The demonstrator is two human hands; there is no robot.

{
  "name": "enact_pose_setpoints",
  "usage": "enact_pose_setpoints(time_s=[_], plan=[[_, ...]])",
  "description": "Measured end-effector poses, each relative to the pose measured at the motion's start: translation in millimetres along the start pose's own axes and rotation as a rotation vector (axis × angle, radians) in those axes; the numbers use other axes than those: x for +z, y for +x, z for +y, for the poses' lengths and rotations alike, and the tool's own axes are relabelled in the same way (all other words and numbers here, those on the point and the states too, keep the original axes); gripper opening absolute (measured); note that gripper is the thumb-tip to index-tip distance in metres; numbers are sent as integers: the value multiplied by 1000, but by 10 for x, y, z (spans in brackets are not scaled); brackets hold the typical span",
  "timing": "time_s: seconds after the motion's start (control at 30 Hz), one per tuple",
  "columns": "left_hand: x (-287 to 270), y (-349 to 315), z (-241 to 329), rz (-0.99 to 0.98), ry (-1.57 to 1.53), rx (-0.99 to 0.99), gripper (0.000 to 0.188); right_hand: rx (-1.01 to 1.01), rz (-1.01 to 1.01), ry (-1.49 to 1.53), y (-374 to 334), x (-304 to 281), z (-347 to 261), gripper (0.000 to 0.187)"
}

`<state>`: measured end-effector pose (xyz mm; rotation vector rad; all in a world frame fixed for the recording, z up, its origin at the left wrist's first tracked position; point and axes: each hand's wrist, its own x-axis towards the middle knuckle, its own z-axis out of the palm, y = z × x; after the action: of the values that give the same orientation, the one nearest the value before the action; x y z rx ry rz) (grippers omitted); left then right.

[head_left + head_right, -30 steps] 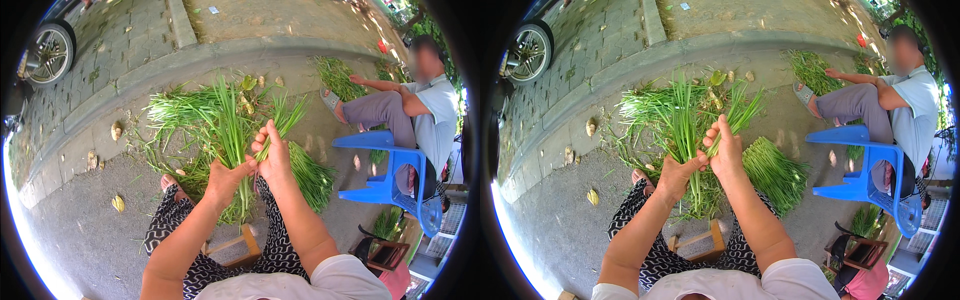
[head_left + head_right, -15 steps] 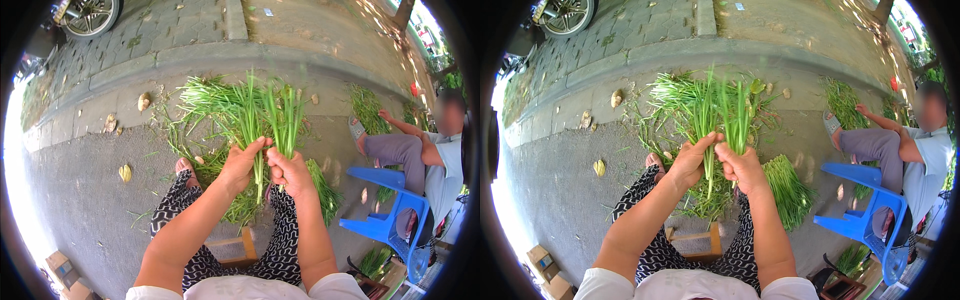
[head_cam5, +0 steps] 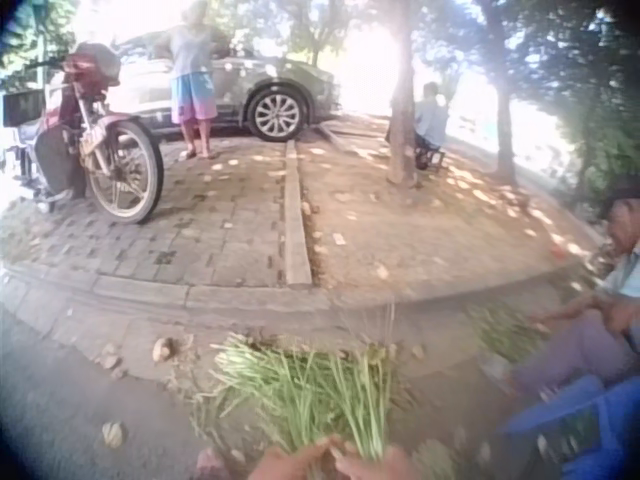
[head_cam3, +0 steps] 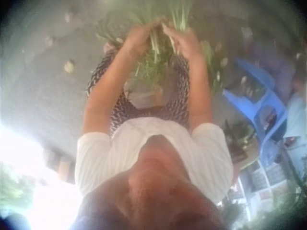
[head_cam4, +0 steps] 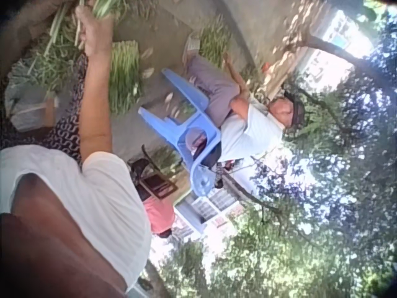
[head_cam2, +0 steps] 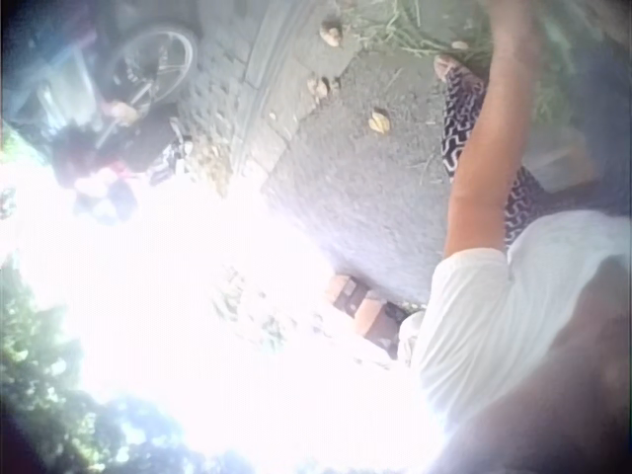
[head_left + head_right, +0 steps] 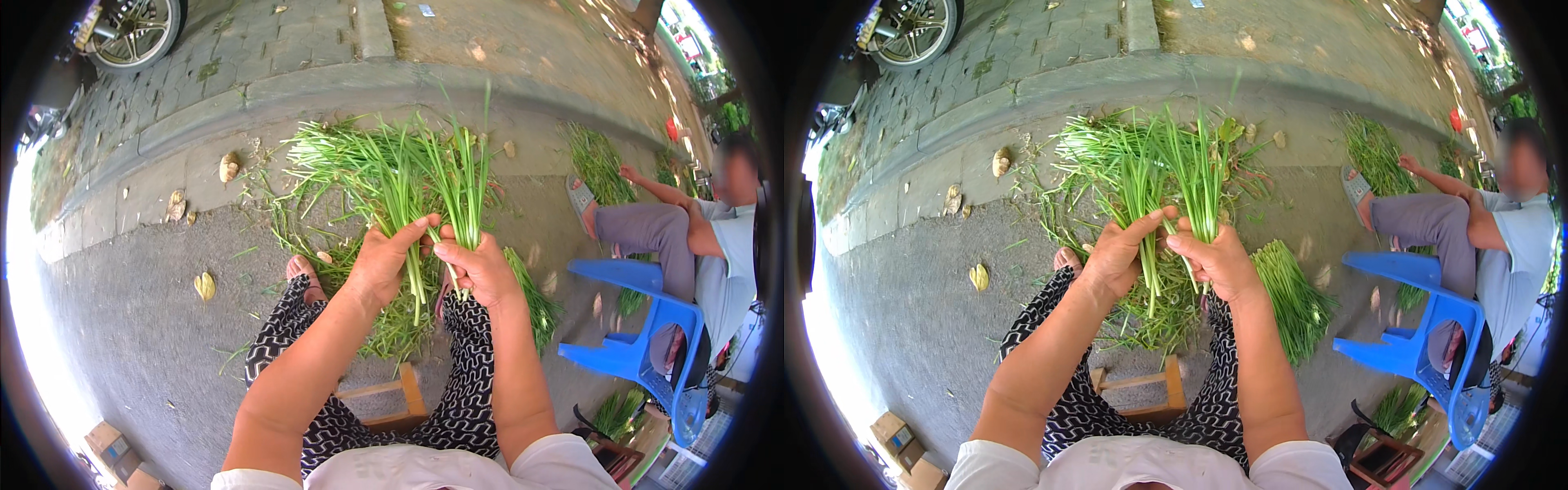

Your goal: The person sorts green chive-like vegetable stalks by hand, plucking individual stalks from a pile, removing dry outer layers, and gathering them into a neat bundle.

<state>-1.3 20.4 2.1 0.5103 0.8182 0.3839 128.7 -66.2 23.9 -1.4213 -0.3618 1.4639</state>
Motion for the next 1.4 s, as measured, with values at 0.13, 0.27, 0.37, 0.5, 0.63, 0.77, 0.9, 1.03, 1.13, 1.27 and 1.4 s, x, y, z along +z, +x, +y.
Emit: enact_pose_setpoints(time_s=[0.13, 0.27, 0.37, 0.5, 0.63, 0.77, 0.9, 1.03, 1.13, 1.27, 1.4], plan=[[4, 14, -6, 12, 6, 0, 22, 34, -6, 133, 12, -43, 33, 20], [13, 17, -17, 21, 5, 2, 20, 30, 49, 177, 23, -54, 69, 11], [18, 12, -6, 39, 26, -4, 20, 25, 84, 180, 31, -49, 65, 9], [12, 21, -15, 55, 33, 20, 19, 17, 139, 221, 64, -56, 93, 12], [10, 27, 24, 70, 39, 37, 19, -2, 222, 251, 73, -103, 53, 13], [-35, 27, 67, 47, 44, 38, 20, -153, 386, 216, 42, -370, -74, 18], [-51, 26, 98, 86, 14, 50, 19, -319, 568, 237, 4, -609, -133, 21], [-117, 42, 161, 138, -26, 107, 19, -417, 708, 243, -17, -774, -149, 23], [-210, 56, 208, 168, -21, 110, 18, -387, 772, 149, -48, -787, -191, 24], [-149, 34, 230, 123, 23, 57, 19, -30, 521, -346, 11, -672, -57, 21], [-107, 3, 207, 91, 93, 6, 21, -70, 334, -102, 30, -384, -51, 20]])
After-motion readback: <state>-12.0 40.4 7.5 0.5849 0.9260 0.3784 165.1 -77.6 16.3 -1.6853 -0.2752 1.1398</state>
